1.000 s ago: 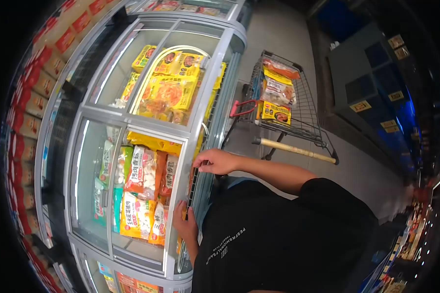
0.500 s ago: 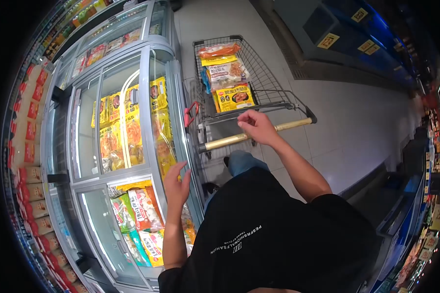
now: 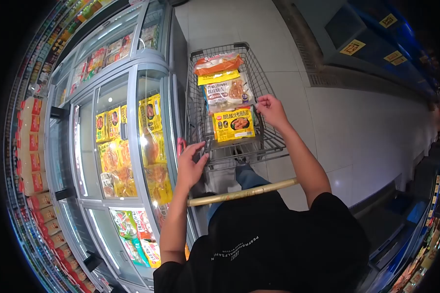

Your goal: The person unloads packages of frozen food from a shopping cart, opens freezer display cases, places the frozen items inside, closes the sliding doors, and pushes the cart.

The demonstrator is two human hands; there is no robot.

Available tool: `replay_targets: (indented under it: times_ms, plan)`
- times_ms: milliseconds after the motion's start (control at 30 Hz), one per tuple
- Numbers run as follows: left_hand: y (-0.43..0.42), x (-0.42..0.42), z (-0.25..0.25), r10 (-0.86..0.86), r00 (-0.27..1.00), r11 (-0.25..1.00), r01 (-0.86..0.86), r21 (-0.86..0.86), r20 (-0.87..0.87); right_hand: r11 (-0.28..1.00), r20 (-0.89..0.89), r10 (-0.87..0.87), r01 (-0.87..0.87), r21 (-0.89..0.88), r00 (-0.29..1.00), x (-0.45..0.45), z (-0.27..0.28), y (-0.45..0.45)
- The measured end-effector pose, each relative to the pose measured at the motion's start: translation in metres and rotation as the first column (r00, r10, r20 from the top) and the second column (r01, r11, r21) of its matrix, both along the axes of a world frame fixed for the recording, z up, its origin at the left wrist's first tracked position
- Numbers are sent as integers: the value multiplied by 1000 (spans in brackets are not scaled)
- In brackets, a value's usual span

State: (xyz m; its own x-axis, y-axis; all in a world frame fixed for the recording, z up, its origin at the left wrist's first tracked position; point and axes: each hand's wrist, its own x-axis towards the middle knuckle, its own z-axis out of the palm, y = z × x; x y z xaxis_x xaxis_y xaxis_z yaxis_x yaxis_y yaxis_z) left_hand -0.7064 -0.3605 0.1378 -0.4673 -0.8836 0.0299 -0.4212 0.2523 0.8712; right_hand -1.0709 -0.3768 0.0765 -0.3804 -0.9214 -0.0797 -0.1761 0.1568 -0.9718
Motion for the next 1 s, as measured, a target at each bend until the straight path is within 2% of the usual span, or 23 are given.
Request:
replay_targets:
  times_ms: [100,133,233,333,400,433,500,533,633,667,767,867,967,1000]
  plan:
    - [-51,-22,-25,205,953,911,-103,399,-223,999,-27,9,-7,49,1000,-28,-25,-55]
    - [-69,-29,-28,240,941,898,-122,423,-240,997,-28,16,-14,71,999,-36,-33,-73]
    - [-120,-52,-30,282,944,888,-191,418,-170,992,-265,66,-34,124,962,-52,-60,-127]
    - [-175,-78,-49,274,943,907,-186,379,-192,975,-338,129,-57,214,932,-64,-80,-178]
    - [-216,-91,-78,264,942,918,-179,355,-208,959,-229,44,23,283,972,-67,-81,-208]
    - [-233,-102,-83,318,933,878,-223,424,-167,946,-178,-4,61,318,984,-70,-84,-223]
    - [-271,-126,-92,407,910,783,-307,541,-73,929,-258,-108,190,317,960,-77,-101,-258]
    - [-301,-124,-139,355,933,844,-295,447,-54,915,-296,-162,256,311,941,-81,-110,-272]
    - [-349,-148,-160,357,929,882,-370,291,97,955,-253,-143,200,218,957,-85,-117,-301]
    - [-362,-152,-165,295,946,922,-319,219,138,977,-149,-103,128,170,984,-86,-121,-308]
    - [-380,-173,-156,274,954,878,-301,372,125,964,-126,-42,73,257,991,-90,-173,-335]
    - [-382,-198,-135,451,892,716,-384,584,34,953,-368,15,99,287,930,-85,-150,-321]
    - [-412,-199,-197,383,918,788,-384,481,104,961,-362,-106,188,201,926,-87,-164,-315]
    - [-427,-190,-236,389,897,848,-438,300,211,956,-359,-120,206,211,925,-87,-165,-314]
